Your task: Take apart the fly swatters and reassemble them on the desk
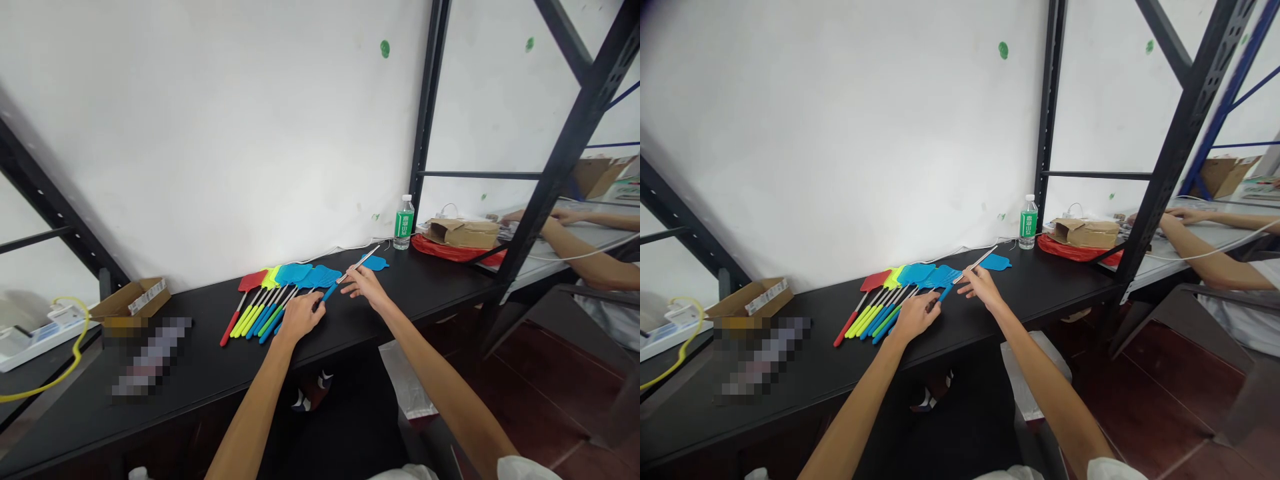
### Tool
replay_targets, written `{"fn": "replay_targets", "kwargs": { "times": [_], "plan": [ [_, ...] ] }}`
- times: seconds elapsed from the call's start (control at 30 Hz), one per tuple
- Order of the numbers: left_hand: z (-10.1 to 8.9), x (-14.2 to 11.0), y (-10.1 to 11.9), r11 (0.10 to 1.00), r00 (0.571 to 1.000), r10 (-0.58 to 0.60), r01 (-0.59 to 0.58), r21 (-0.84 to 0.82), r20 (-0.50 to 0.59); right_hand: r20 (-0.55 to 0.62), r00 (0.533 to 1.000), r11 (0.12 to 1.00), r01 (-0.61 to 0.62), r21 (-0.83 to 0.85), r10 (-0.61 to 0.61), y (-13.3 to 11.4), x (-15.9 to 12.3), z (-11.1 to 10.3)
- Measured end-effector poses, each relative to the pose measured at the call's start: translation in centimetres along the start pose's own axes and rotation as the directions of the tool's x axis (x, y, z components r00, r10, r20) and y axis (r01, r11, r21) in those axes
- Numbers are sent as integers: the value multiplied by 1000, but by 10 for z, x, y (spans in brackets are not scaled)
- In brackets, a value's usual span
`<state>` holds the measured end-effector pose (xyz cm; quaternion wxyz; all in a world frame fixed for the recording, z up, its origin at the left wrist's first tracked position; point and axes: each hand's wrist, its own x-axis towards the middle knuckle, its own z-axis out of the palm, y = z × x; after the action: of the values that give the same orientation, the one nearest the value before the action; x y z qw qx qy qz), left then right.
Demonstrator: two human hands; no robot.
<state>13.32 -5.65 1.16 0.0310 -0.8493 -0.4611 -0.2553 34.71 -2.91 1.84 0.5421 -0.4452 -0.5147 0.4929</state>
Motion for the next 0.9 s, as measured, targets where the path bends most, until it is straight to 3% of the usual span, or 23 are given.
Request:
{"fn": "replay_targets", "kwargs": {
  "times": [0.9],
  "plan": [
    [-1, 0, 1, 1000, 1000, -24, 24, -11, 5, 24, 999, 998, 40, -46, -39, -1, -1, 2]
  ]
}}
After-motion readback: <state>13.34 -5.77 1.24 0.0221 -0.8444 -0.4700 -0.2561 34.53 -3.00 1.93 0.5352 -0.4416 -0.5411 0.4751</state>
